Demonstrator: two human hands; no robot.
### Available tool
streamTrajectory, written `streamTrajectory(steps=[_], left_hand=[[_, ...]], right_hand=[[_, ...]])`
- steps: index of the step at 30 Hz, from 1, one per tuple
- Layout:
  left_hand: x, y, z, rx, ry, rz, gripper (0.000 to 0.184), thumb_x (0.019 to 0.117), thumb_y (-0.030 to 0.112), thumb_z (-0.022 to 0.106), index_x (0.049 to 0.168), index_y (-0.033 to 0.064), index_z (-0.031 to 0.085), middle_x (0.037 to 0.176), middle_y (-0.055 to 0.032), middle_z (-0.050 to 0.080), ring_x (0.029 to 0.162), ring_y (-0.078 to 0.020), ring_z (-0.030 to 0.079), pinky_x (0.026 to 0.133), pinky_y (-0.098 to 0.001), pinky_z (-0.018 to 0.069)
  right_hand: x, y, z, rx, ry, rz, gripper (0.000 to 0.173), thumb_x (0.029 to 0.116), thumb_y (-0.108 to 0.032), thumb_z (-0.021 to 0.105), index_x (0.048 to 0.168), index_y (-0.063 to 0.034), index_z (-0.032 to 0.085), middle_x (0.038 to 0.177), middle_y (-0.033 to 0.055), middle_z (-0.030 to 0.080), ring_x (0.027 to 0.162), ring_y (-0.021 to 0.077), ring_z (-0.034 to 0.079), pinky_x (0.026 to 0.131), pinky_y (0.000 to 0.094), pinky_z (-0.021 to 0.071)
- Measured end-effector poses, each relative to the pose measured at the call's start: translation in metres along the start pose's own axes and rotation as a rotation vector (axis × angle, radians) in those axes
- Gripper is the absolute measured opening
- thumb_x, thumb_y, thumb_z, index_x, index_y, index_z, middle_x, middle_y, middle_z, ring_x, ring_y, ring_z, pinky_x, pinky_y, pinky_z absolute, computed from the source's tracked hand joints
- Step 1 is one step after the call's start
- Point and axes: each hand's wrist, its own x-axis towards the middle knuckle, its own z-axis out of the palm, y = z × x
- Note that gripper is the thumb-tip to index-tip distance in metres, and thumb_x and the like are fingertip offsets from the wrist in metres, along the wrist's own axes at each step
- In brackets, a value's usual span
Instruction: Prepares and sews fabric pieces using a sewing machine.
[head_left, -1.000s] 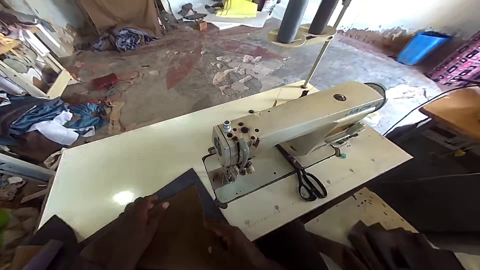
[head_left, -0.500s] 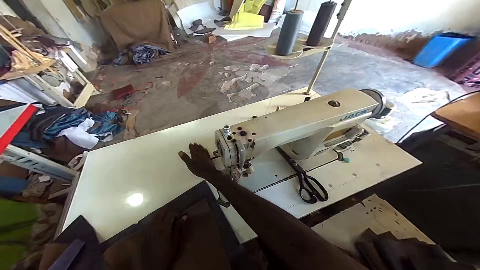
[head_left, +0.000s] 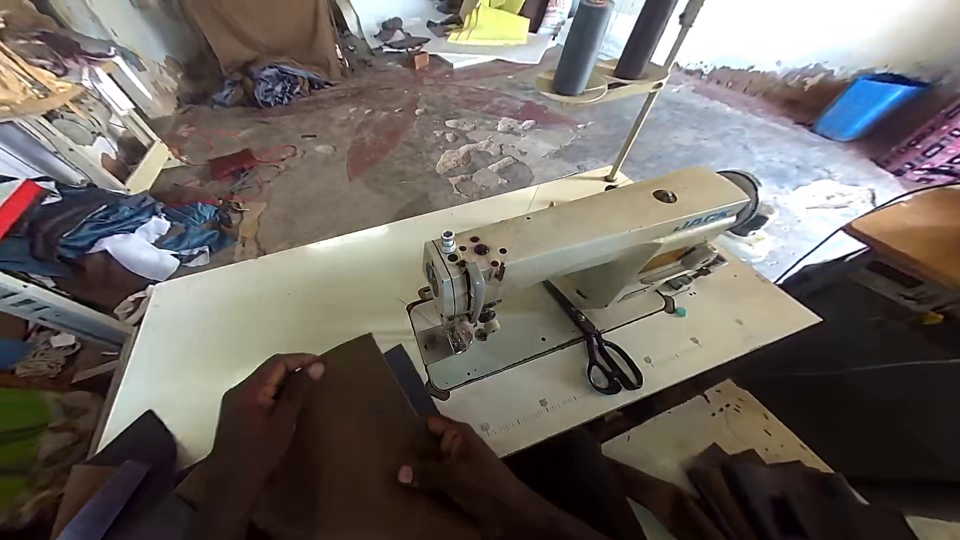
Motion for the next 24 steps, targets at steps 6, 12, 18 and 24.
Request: streamTrajectory(steps=[6,12,18,24], left_hand=[[0.018,-0.04,0.061,0.168,-0.341,-0.139,0.02,0.0999,0.027,0.066,0.106,0.0092,0.074,0.102,-0.0084,0.068,0.093,-0.0247,0.067,0.085,-0.0508,0.0563],[0.014,-0.047,0.076,0.099,-0.21,-0.105,0.014,0.0966,0.023,0.071,0.103,0.0116,0.076,0.097,-0.0053,0.068,0.089,-0.0209,0.067,0.081,-0.0486,0.0567],[0.023,-0.036,0.071,0.063,-0.198,-0.099,0.013,0.0976,0.022,0.069,0.104,0.0122,0.074,0.097,-0.0033,0.069,0.084,-0.017,0.067,0.077,-0.0435,0.0584],[0.024,-0.042,0.083,0.087,-0.258,-0.163,0.021,0.0972,0.02,0.071,0.116,0.012,0.073,0.102,-0.006,0.071,0.088,-0.0203,0.068,0.081,-0.0476,0.0577]], right_hand=[[0.004,0.034,-0.032,-0.352,0.132,0.078,0.085,0.0908,-0.011,0.074,0.161,-0.0123,0.026,0.118,0.0101,0.073,0.097,0.0213,0.075,0.086,0.0432,0.0637],[-0.004,0.043,-0.038,-0.432,0.12,-0.053,0.043,0.0954,-0.008,0.066,0.138,-0.0034,0.062,0.135,0.0085,0.066,0.119,0.0141,0.065,0.103,0.0345,0.0549],[-0.011,0.046,-0.039,-0.422,0.139,-0.163,0.047,0.0946,-0.001,0.064,0.141,0.0001,0.057,0.141,0.011,0.062,0.125,0.0154,0.063,0.106,0.0346,0.0538],[-0.007,0.041,-0.037,-0.429,0.123,-0.014,0.048,0.0932,-0.005,0.066,0.141,-0.0027,0.058,0.138,0.0094,0.063,0.121,0.0148,0.064,0.103,0.034,0.0548]])
